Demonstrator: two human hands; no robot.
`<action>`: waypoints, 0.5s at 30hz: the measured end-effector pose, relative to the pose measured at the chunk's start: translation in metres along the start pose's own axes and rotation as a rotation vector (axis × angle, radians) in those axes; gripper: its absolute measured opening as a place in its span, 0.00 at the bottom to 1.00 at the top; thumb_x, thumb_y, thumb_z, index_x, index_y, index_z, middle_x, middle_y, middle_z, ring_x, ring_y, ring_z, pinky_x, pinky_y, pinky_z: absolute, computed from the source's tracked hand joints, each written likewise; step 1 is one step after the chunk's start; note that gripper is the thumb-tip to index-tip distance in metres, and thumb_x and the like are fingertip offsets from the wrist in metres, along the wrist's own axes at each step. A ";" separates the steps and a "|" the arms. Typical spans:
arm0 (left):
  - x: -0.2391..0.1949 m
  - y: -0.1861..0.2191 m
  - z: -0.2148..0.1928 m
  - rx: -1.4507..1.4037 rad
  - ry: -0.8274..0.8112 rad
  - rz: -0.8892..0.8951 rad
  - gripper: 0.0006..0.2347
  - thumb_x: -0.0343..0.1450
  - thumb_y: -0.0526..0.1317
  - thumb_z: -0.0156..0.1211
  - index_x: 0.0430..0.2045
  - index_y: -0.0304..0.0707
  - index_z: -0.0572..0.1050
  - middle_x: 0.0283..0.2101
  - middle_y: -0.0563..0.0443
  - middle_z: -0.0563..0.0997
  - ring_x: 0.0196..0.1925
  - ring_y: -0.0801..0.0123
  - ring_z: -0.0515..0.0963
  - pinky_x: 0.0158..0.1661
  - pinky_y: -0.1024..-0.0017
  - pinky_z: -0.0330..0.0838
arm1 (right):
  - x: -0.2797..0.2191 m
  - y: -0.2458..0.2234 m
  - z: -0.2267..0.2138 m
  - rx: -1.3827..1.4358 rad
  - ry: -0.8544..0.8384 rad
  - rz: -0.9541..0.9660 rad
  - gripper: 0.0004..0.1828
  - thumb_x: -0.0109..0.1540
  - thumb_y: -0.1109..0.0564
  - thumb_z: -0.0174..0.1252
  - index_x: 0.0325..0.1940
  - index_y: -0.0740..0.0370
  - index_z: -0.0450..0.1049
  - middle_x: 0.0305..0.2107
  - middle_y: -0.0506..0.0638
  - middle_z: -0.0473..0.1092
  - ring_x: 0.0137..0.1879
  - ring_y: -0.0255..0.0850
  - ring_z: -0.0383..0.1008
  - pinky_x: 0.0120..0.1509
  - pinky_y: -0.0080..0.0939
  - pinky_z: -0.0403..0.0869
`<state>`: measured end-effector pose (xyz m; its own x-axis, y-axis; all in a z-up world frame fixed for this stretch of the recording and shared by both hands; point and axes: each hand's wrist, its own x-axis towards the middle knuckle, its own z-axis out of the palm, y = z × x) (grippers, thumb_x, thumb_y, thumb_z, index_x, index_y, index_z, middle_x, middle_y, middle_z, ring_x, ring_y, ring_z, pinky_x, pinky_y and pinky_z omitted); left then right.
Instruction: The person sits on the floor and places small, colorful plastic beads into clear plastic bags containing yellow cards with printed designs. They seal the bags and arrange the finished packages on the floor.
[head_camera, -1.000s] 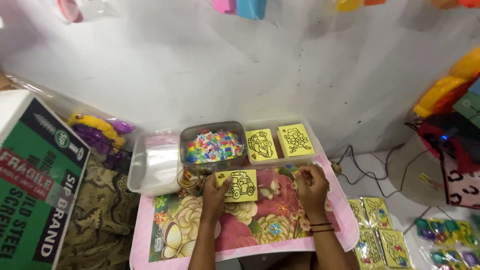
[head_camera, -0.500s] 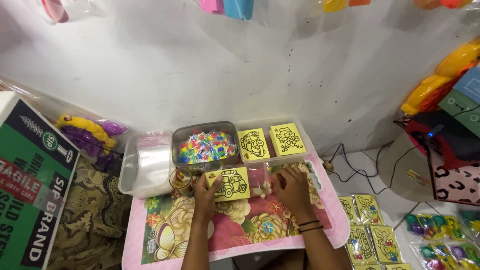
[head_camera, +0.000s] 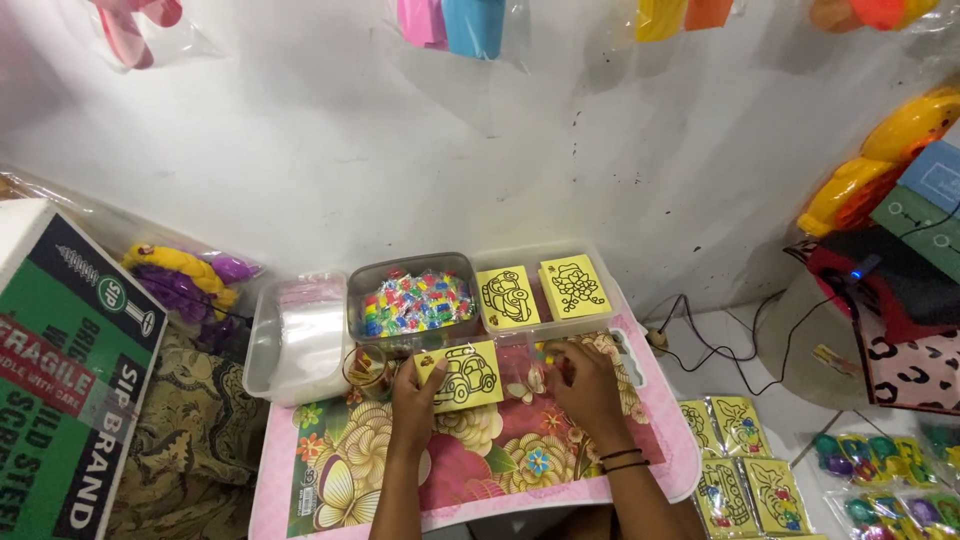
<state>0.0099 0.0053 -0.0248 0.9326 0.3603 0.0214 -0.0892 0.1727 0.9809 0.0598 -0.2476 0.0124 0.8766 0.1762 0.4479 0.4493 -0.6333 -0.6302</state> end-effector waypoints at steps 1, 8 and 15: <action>0.000 0.001 0.000 0.001 0.001 0.000 0.10 0.72 0.37 0.61 0.41 0.26 0.77 0.30 0.45 0.82 0.23 0.71 0.77 0.25 0.75 0.72 | 0.000 0.005 0.001 0.001 0.000 -0.001 0.17 0.51 0.64 0.62 0.44 0.56 0.80 0.23 0.44 0.72 0.27 0.38 0.67 0.36 0.39 0.68; -0.002 0.004 0.002 0.043 0.016 -0.013 0.09 0.72 0.37 0.61 0.39 0.28 0.77 0.30 0.46 0.82 0.24 0.72 0.77 0.25 0.75 0.72 | -0.006 0.028 0.001 0.461 0.096 0.285 0.18 0.55 0.68 0.65 0.50 0.62 0.78 0.27 0.45 0.72 0.29 0.32 0.64 0.35 0.31 0.66; -0.002 0.006 0.003 0.060 0.027 -0.036 0.10 0.72 0.38 0.61 0.40 0.28 0.77 0.30 0.46 0.82 0.24 0.71 0.77 0.26 0.75 0.72 | -0.005 0.023 -0.003 0.438 0.095 0.268 0.17 0.57 0.66 0.65 0.50 0.61 0.77 0.28 0.46 0.74 0.27 0.33 0.68 0.34 0.32 0.69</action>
<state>0.0087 0.0031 -0.0185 0.9249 0.3798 -0.0188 -0.0335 0.1308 0.9908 0.0650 -0.2654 -0.0021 0.9603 -0.0308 0.2771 0.2591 -0.2681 -0.9279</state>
